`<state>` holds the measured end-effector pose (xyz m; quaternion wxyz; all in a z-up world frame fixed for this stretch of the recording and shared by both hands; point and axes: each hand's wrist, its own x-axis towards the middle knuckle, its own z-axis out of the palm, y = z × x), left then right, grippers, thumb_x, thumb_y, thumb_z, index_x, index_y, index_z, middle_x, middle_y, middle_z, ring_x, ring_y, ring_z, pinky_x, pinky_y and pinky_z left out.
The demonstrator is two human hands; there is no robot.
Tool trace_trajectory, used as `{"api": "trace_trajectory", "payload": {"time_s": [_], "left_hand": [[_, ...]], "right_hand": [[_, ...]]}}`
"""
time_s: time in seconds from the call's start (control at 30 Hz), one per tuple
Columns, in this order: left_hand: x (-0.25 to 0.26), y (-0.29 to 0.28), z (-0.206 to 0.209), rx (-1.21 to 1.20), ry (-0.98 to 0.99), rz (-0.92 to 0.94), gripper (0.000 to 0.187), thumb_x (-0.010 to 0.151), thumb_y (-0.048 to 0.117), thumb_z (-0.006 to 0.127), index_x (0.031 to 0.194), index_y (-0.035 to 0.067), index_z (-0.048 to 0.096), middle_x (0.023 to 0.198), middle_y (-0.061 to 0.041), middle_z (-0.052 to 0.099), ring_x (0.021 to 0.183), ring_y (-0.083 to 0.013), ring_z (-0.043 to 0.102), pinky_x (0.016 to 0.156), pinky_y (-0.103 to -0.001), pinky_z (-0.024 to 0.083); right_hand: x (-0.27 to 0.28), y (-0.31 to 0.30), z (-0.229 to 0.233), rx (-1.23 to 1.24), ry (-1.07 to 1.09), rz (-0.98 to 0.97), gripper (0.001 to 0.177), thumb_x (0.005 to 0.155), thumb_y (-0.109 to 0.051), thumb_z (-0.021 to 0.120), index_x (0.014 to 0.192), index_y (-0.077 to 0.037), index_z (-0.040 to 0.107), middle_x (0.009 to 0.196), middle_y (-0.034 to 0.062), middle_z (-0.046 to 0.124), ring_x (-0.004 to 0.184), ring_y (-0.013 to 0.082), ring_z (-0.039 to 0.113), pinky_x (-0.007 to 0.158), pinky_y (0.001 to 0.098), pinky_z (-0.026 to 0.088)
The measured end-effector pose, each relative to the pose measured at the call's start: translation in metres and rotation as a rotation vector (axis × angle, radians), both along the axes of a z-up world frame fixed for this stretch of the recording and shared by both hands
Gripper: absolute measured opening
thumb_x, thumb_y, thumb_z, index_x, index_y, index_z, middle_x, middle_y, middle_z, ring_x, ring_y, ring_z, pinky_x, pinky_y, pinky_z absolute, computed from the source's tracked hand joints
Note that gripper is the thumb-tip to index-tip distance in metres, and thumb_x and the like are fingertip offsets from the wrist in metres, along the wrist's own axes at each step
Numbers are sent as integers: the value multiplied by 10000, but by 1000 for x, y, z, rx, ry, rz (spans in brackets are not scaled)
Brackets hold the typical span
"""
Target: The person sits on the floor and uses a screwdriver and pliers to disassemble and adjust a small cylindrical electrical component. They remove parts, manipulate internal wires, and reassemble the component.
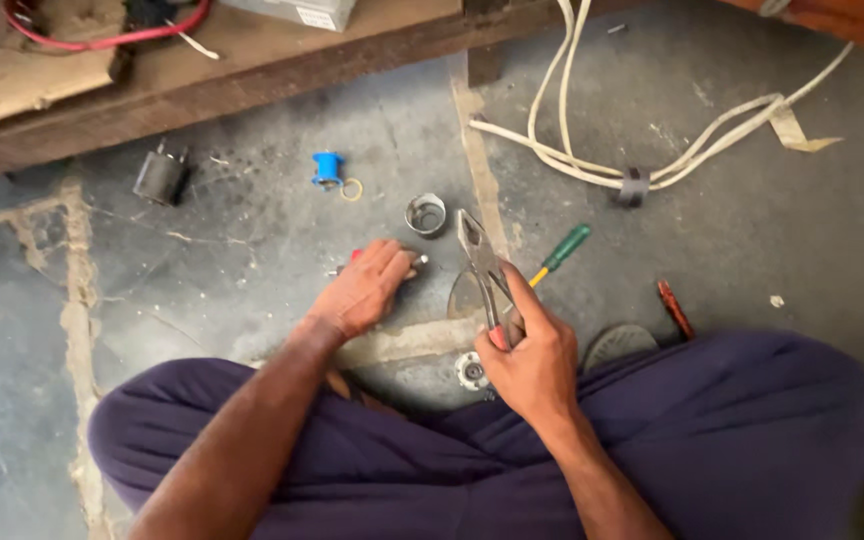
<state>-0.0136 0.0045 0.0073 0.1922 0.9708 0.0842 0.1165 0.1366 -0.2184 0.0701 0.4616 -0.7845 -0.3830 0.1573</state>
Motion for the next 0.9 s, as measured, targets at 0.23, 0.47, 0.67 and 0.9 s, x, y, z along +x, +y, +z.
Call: {"api": "trace_trajectory", "payload": {"time_s": [0.23,0.47,0.67,0.9], "left_hand": [[1,1,0,13,-5,11,211,943,119,579,1140,45,593,1061,-126,585,1045,-320,576,891,-425,502],[0,10,-3,29,22,-73,223,954,158,577,1144,42,591,1079,-119,585,1073,-320,562,903,-421,483],[2,7,-9,-7,-36,-64,209,957,158,578,1130,42,587,1077,-123,583,1061,-324,558,928,-425,479],[1,7,-11,-17,-37,-18,150,971,167,597,1066,51,585,1017,-130,567,1012,-334,551,886,-446,467]], "right_hand": [[-3,1,-3,-13,-45,32,781,692,-85,770,1446,-109,570,542,29,432,455,178,455,506,358,442],[-6,3,-6,-75,-29,24,759,713,-102,770,1445,-141,577,536,43,445,441,187,470,500,359,448],[-9,17,-11,-111,-126,102,787,734,-121,813,1479,-139,559,540,38,451,465,164,456,510,361,427],[4,-3,75,181,-422,-100,510,896,-231,837,1288,1,607,1020,103,655,878,163,621,807,329,523]]}}
